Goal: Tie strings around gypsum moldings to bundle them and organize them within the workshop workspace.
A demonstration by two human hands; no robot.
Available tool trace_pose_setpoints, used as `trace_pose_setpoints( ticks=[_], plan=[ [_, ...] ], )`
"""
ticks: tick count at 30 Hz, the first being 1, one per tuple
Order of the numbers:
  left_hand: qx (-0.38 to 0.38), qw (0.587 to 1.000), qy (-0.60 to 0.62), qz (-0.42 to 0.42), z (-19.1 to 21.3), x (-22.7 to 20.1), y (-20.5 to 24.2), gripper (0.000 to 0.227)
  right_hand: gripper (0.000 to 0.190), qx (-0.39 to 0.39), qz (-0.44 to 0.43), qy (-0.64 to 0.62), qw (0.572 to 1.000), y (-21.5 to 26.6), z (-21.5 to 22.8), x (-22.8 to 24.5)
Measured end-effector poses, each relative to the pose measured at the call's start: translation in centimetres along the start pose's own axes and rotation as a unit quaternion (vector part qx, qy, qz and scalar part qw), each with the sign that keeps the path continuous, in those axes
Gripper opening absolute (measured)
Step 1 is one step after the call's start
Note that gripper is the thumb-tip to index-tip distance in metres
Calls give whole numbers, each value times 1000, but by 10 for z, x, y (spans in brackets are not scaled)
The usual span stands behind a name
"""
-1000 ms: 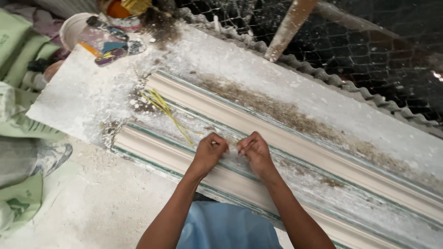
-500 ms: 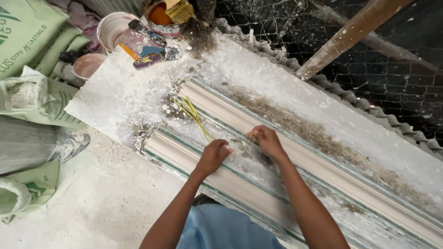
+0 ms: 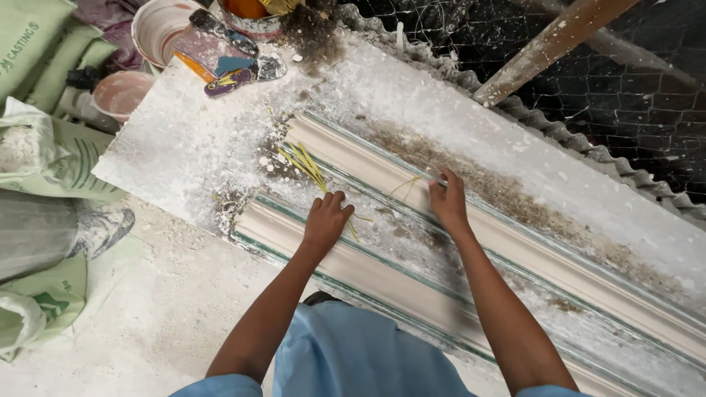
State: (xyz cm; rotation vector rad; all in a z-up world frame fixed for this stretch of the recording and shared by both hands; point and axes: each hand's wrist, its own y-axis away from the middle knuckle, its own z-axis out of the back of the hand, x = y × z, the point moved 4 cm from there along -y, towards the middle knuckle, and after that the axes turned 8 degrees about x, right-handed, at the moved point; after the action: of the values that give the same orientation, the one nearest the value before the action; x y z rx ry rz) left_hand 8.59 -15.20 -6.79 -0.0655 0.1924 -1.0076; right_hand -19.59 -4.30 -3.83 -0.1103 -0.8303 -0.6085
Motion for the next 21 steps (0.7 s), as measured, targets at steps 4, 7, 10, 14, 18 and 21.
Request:
trace_pose_setpoints(
  ticks=[4,7,10,14,18,21],
  plan=[
    [-13,999,40,-14,24,2,-3,9,36,-31,27,-50,998,33,3,1],
    [-95,990,101,-38,62,-8,-7,18,26,-14,-9,-133,991,66,-13,11],
    [-206,954,202,-86,95,-27,-6,13,38,113,-100,-313,938,91,-62,28],
    [-206,919,283,-182,121,-56,6,17,51,311,-217,-632,676,105,-110,93],
    [-167,910,349,-147,106,-67,26,8,40,324,-187,-653,658,89,-107,122],
    [-139,858,493,-25,130,-67,34,17,27,270,-157,-642,701,66,-102,123]
  ],
)
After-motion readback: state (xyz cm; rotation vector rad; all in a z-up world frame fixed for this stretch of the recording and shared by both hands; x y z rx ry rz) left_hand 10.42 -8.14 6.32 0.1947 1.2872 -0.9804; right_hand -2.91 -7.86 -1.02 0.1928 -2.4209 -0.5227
